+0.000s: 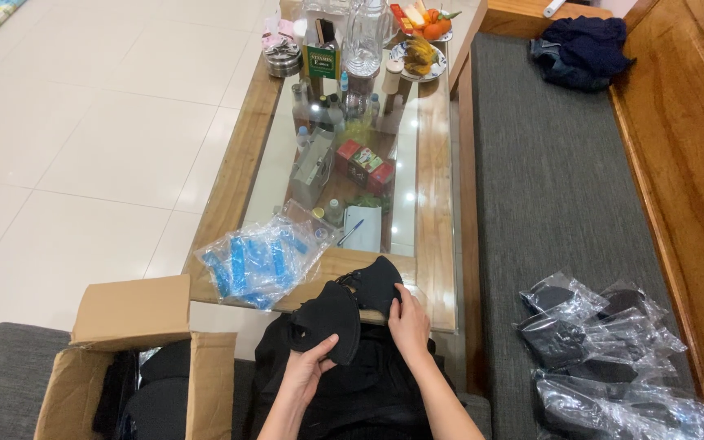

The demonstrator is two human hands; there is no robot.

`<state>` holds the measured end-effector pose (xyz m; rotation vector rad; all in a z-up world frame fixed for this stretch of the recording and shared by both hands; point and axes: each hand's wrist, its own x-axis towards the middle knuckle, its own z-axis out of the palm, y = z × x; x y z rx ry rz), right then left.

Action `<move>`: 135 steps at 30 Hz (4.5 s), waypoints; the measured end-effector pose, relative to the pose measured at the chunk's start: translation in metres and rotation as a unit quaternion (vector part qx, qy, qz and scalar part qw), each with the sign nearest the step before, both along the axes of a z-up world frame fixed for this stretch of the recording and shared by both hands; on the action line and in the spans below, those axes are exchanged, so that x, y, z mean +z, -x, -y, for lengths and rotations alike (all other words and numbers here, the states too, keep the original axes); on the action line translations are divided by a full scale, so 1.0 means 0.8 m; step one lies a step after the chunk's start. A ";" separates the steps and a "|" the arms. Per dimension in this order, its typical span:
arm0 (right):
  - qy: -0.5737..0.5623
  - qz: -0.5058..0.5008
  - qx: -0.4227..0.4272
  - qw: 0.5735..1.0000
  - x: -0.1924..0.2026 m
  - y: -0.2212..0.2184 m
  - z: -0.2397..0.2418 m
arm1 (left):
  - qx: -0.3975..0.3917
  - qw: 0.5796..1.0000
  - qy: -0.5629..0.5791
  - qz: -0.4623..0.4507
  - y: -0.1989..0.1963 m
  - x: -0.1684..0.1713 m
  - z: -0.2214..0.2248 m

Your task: Packing black fabric face masks into a cardboard box

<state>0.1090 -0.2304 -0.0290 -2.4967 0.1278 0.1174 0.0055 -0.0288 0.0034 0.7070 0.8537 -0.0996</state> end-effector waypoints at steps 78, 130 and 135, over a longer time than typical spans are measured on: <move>-0.288 -0.129 -0.164 0.935 0.022 -0.008 -0.005 | 0.040 0.996 -0.039 -0.063 0.005 0.032 -0.039; -0.247 -0.161 0.100 0.950 0.131 0.051 -0.046 | -0.071 0.995 -0.003 -0.064 -0.002 0.066 0.008; -0.256 -0.054 0.120 0.958 0.144 0.047 -0.047 | -0.136 0.987 -0.071 -0.036 0.003 0.049 0.007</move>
